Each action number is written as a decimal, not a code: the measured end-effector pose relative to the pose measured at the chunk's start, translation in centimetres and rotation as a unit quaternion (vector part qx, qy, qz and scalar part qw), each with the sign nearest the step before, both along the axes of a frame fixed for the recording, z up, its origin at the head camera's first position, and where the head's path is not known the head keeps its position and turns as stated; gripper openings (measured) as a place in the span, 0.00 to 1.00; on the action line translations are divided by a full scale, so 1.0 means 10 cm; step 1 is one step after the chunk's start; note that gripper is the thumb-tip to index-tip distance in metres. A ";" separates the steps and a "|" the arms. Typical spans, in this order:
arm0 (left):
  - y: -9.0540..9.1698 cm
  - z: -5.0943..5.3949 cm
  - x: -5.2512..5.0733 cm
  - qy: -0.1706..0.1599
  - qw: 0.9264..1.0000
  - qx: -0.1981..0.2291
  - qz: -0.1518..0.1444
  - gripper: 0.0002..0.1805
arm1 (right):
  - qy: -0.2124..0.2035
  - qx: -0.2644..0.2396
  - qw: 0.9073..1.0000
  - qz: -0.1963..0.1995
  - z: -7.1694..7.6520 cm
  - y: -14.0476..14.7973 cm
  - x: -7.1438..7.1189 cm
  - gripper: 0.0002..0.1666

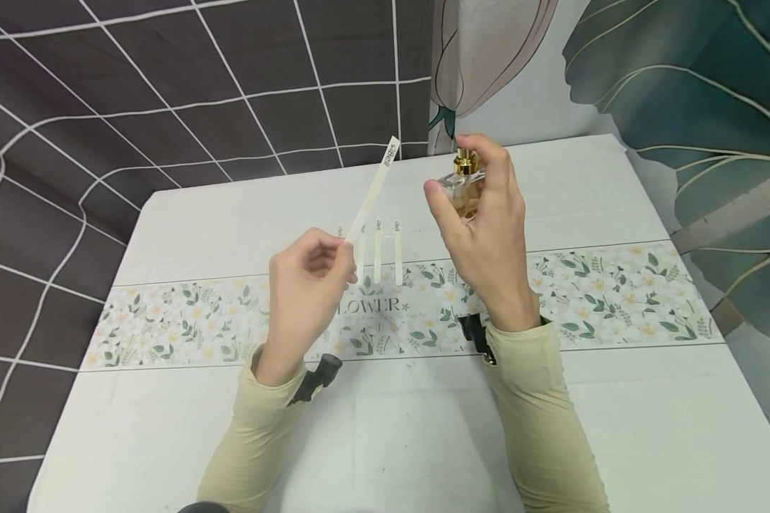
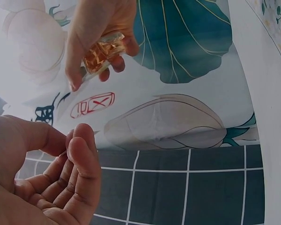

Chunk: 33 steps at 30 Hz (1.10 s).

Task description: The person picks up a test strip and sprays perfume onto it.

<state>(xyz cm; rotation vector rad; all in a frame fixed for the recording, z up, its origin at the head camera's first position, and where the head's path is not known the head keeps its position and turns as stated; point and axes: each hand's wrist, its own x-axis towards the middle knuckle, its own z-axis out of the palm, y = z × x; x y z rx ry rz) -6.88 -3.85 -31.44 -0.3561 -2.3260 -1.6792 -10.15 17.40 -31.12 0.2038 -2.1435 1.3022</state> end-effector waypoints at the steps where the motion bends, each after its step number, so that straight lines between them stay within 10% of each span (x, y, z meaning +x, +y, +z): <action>1: 0.00 0.00 0.00 0.000 1.000 0.000 0.000 0.05 | -0.001 -0.001 1.000 -0.001 0.00 0.00 0.00 0.27; 33: 0.01 -0.01 0.00 0.006 1.000 0.005 -0.007 0.06 | 0.003 -0.011 1.000 0.005 -0.02 0.01 -0.03 0.29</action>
